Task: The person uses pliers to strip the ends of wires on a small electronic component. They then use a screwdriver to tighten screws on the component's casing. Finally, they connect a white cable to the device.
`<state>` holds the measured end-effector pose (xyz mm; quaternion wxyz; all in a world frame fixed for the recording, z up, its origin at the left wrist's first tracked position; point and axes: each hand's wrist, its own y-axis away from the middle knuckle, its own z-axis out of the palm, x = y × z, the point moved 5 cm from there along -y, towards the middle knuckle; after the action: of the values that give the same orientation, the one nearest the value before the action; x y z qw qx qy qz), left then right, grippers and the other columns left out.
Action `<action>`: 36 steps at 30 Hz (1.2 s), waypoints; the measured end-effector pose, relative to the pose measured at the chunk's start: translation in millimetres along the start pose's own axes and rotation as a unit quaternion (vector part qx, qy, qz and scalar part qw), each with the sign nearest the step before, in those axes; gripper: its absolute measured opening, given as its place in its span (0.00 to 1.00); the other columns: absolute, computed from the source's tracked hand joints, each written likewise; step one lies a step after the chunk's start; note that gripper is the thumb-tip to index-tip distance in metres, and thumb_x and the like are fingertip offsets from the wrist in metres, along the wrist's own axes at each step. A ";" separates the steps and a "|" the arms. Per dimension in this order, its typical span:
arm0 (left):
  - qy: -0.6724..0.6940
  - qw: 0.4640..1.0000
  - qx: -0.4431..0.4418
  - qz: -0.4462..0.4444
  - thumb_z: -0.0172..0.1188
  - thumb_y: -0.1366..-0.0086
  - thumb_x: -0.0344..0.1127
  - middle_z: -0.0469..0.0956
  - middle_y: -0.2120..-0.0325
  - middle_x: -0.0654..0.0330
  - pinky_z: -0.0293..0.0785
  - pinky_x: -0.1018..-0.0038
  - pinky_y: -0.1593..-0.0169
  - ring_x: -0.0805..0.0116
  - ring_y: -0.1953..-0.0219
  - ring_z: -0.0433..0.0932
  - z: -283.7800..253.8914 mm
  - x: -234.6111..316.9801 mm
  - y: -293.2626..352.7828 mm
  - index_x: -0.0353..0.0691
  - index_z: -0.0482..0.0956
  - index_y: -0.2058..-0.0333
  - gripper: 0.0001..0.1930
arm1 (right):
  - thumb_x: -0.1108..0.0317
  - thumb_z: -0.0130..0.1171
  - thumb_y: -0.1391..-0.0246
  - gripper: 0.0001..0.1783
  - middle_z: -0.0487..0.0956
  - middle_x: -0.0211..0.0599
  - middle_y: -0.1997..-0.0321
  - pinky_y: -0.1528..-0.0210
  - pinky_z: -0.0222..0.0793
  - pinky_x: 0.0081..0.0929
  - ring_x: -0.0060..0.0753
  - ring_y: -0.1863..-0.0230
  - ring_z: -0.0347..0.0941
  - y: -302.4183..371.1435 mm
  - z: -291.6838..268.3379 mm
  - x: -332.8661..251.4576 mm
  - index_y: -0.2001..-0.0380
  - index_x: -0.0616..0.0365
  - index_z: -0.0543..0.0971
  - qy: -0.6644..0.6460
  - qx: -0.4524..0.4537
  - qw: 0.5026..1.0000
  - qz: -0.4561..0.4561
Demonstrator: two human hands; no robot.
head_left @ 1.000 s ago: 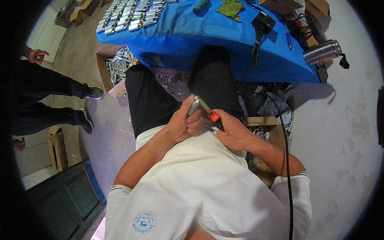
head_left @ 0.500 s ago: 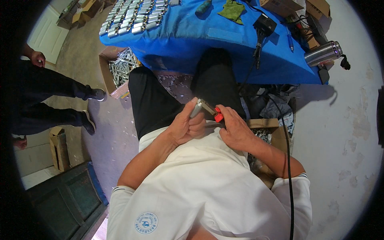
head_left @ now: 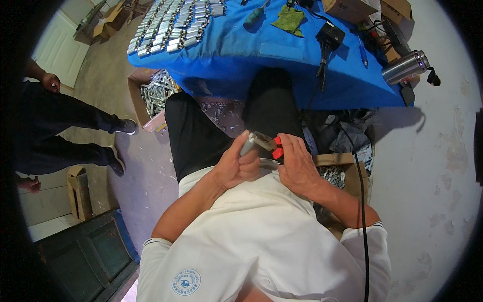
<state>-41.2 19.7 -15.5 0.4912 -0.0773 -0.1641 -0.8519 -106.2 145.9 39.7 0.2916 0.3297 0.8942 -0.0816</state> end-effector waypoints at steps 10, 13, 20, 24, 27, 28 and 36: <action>-0.033 0.999 0.012 0.002 0.30 0.30 0.65 0.49 0.93 0.72 0.45 0.78 0.82 0.76 0.89 0.45 2.3 2.3 1.3 0.51 0.49 0.90 0.33 | 0.80 0.49 0.59 0.34 0.66 0.57 0.47 0.40 0.59 0.44 0.58 0.44 0.63 -4.2 -2.3 5.0 0.43 0.67 0.61 -0.049 -0.063 0.997 -0.016; -0.048 0.998 0.026 -0.004 0.30 0.30 0.65 0.49 0.93 0.71 0.45 0.77 0.82 0.76 0.89 0.46 1.0 2.0 1.3 0.51 0.49 0.90 0.34 | 0.80 0.48 0.59 0.33 0.67 0.57 0.49 0.41 0.60 0.43 0.58 0.45 0.63 -2.2 -3.3 6.6 0.44 0.66 0.61 -0.066 -0.098 0.993 0.004; -0.061 0.997 0.046 -0.011 0.30 0.30 0.66 0.49 0.93 0.71 0.45 0.77 0.82 0.76 0.88 0.45 4.4 1.1 -0.6 0.51 0.50 0.90 0.34 | 0.79 0.48 0.59 0.31 0.67 0.56 0.51 0.43 0.61 0.42 0.57 0.47 0.64 -2.6 -2.4 13.3 0.46 0.65 0.62 -0.077 -0.124 0.989 0.017; -0.060 0.997 0.055 -0.014 0.31 0.30 0.67 0.49 0.93 0.71 0.44 0.77 0.82 0.76 0.88 0.45 3.9 0.2 -0.7 0.50 0.50 0.90 0.34 | 0.79 0.48 0.59 0.31 0.69 0.56 0.53 0.47 0.64 0.43 0.58 0.50 0.67 -2.6 4.3 19.3 0.46 0.64 0.62 -0.101 -0.089 0.991 -0.017; -0.057 0.997 0.056 -0.014 0.31 0.31 0.67 0.49 0.93 0.71 0.44 0.77 0.82 0.76 0.88 0.45 4.6 -0.3 -1.3 0.50 0.50 0.90 0.34 | 0.79 0.50 0.58 0.29 0.69 0.55 0.54 0.49 0.65 0.44 0.58 0.51 0.68 -4.9 6.1 20.8 0.47 0.64 0.63 -0.094 -0.103 0.990 -0.009; -0.059 0.997 0.056 -0.012 0.31 0.31 0.67 0.49 0.93 0.71 0.45 0.77 0.82 0.76 0.88 0.45 4.5 -0.4 -1.0 0.50 0.50 0.90 0.34 | 0.80 0.51 0.58 0.29 0.70 0.55 0.53 0.48 0.64 0.45 0.57 0.50 0.68 -5.1 5.6 19.2 0.48 0.64 0.63 -0.083 -0.104 0.991 -0.002; -0.052 0.997 0.050 -0.010 0.31 0.31 0.67 0.49 0.93 0.71 0.45 0.77 0.82 0.76 0.88 0.46 7.4 -0.3 0.4 0.50 0.49 0.90 0.34 | 0.79 0.50 0.59 0.30 0.69 0.54 0.52 0.48 0.65 0.45 0.59 0.49 0.67 -2.9 3.1 16.9 0.47 0.63 0.63 -0.054 -0.076 0.996 -0.006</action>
<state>-40.9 22.4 -8.5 0.4766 -0.0945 -0.2327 -0.8425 -116.9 151.8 27.3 0.3632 0.2958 0.8829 -0.0327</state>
